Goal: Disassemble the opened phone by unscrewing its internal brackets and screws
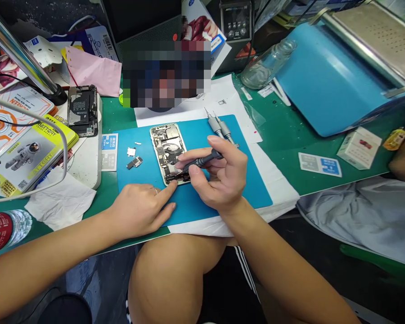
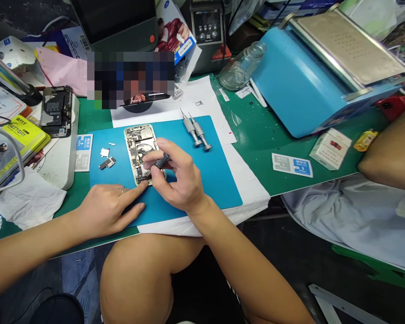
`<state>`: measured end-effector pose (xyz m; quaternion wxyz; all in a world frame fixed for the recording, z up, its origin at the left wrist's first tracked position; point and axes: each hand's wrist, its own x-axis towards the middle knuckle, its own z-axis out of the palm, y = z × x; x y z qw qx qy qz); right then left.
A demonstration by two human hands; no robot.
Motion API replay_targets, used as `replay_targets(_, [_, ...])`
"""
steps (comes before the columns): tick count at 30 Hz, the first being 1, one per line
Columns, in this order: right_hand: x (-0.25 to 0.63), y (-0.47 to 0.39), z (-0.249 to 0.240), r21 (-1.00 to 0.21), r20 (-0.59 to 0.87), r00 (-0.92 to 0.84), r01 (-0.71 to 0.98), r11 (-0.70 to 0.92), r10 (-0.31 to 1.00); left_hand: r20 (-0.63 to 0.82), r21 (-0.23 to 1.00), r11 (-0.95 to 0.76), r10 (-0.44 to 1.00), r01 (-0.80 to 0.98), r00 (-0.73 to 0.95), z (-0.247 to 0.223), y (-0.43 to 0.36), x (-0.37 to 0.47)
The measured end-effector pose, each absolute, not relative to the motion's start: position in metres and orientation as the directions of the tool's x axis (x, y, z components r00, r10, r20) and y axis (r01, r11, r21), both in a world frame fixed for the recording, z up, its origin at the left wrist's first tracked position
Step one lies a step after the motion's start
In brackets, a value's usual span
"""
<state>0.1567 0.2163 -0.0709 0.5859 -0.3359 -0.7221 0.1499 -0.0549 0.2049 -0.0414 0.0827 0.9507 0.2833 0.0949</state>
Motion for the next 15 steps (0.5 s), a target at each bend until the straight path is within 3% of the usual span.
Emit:
replay_targets(11, [0.1558, 0.2134, -0.0712, -0.702, 0.688, 0.002, 0.254, 0.665, 0.726, 0.220, 0.217, -0.834, 0.547, 0.507, 0.807, -0.0422, 0.2045, -0.0554])
replay_targets(15, [0.1587, 0.2142, -0.0721, -0.756, 0.637, 0.036, 0.224, 0.615, 0.770, 0.299, 0.372, -0.765, 0.634, 0.526, 0.713, -0.0452, 0.2062, -0.0560])
